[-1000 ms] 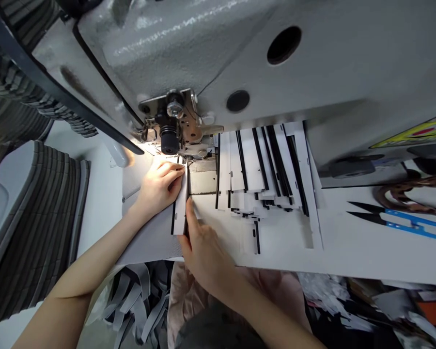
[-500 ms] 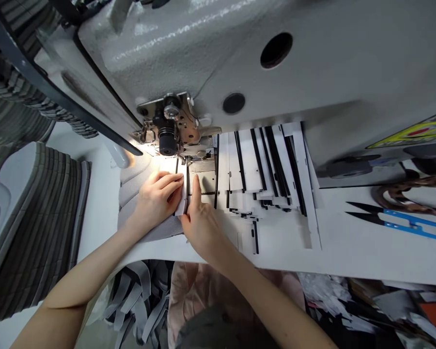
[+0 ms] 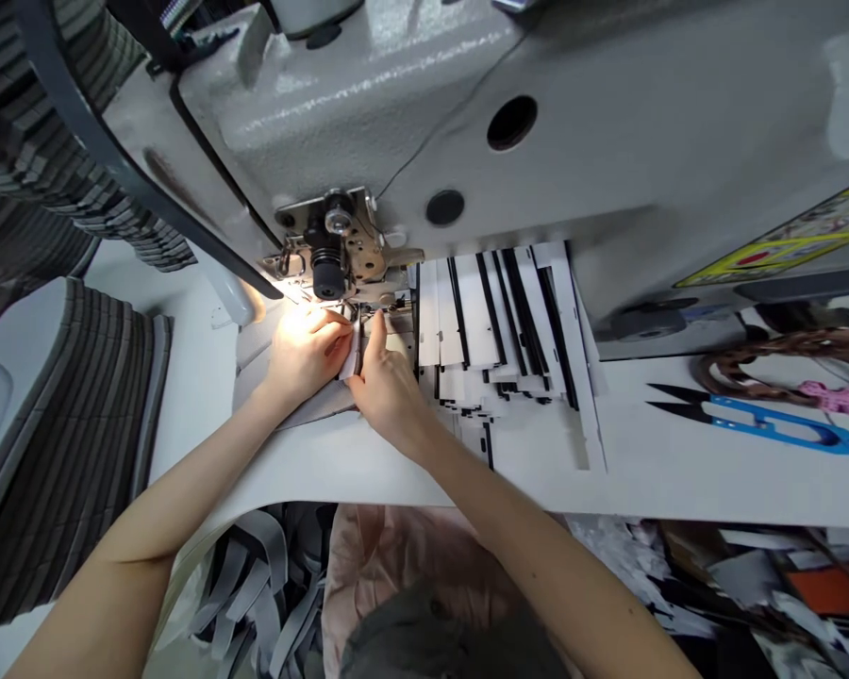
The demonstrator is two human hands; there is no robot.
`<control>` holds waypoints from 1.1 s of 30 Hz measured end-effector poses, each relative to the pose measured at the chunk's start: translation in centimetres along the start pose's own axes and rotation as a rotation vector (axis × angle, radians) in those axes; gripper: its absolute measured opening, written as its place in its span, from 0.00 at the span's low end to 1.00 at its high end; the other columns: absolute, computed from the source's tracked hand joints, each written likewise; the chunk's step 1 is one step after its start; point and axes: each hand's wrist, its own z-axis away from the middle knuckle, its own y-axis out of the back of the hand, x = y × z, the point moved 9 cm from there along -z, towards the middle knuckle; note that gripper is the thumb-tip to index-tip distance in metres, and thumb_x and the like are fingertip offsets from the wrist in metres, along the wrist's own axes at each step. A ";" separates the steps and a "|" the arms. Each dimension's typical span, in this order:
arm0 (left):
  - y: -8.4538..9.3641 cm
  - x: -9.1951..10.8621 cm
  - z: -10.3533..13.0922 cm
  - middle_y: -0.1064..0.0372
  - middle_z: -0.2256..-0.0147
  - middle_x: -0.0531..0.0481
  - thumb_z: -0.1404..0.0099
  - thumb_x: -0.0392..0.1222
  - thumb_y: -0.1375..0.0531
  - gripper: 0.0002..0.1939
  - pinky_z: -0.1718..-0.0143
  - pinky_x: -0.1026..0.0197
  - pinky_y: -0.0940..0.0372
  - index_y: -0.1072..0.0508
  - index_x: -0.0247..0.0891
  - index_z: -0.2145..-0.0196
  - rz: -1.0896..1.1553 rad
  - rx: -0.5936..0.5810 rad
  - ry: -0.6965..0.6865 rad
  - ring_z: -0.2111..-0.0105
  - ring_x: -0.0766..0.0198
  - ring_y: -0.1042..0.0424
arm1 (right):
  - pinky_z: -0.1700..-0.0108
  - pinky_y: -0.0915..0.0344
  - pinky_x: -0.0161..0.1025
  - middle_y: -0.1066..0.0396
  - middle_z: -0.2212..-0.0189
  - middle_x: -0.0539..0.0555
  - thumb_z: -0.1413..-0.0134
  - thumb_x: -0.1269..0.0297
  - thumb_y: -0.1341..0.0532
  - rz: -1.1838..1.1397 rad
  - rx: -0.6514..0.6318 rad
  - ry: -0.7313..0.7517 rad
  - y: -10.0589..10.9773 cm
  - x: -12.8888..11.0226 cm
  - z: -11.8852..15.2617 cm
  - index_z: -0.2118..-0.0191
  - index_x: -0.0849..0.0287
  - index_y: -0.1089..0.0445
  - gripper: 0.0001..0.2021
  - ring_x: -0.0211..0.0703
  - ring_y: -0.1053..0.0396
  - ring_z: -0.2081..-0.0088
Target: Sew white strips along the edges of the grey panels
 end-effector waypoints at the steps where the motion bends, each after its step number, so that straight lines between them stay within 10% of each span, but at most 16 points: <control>1: 0.0 -0.1 0.0 0.26 0.68 0.47 0.31 0.35 0.47 0.13 0.62 0.54 0.37 0.27 0.39 0.72 0.007 0.007 0.006 0.65 0.58 0.30 | 0.65 0.31 0.40 0.27 0.77 0.49 0.45 0.75 0.42 0.005 0.010 0.008 0.1 0.0 -0.3 0.28 0.74 0.70 0.46 0.45 0.28 0.73; 21: 2.3 2.7 3.9 0.23 0.63 0.47 0.26 0.35 0.49 0.13 0.61 0.58 0.30 0.24 0.40 0.59 0.191 -0.059 -0.088 0.62 0.61 0.27 | 0.64 0.37 0.40 0.22 0.70 0.53 0.44 0.74 0.39 0.307 0.039 0.019 1.0 -0.7 1.1 0.31 0.71 0.56 0.38 0.51 0.24 0.64; 26: 2.9 3.9 4.4 0.23 0.60 0.47 0.27 0.31 0.49 0.13 0.59 0.59 0.29 0.25 0.37 0.56 0.148 -0.043 -0.169 0.59 0.61 0.27 | 0.73 0.50 0.37 0.24 0.71 0.52 0.38 0.72 0.42 0.631 0.122 0.222 0.3 -2.0 3.1 0.58 0.60 0.29 0.05 0.41 0.29 0.71; 29: 3.0 3.8 4.4 0.23 0.59 0.47 0.29 0.28 0.50 0.16 0.58 0.59 0.29 0.25 0.36 0.54 0.162 -0.021 -0.197 0.57 0.61 0.27 | 0.74 0.56 0.38 0.27 0.73 0.51 0.38 0.78 0.46 0.782 0.156 0.410 -0.5 -3.0 4.7 0.70 0.59 0.28 0.13 0.36 0.33 0.74; 33: 2.6 3.2 4.0 0.23 0.58 0.46 0.31 0.27 0.49 0.17 0.57 0.58 0.28 0.25 0.37 0.53 0.156 -0.001 -0.196 0.57 0.60 0.27 | 0.75 0.59 0.40 0.31 0.80 0.51 0.39 0.79 0.47 0.881 0.121 0.486 -1.1 -3.3 5.4 0.56 0.61 0.23 0.16 0.37 0.36 0.78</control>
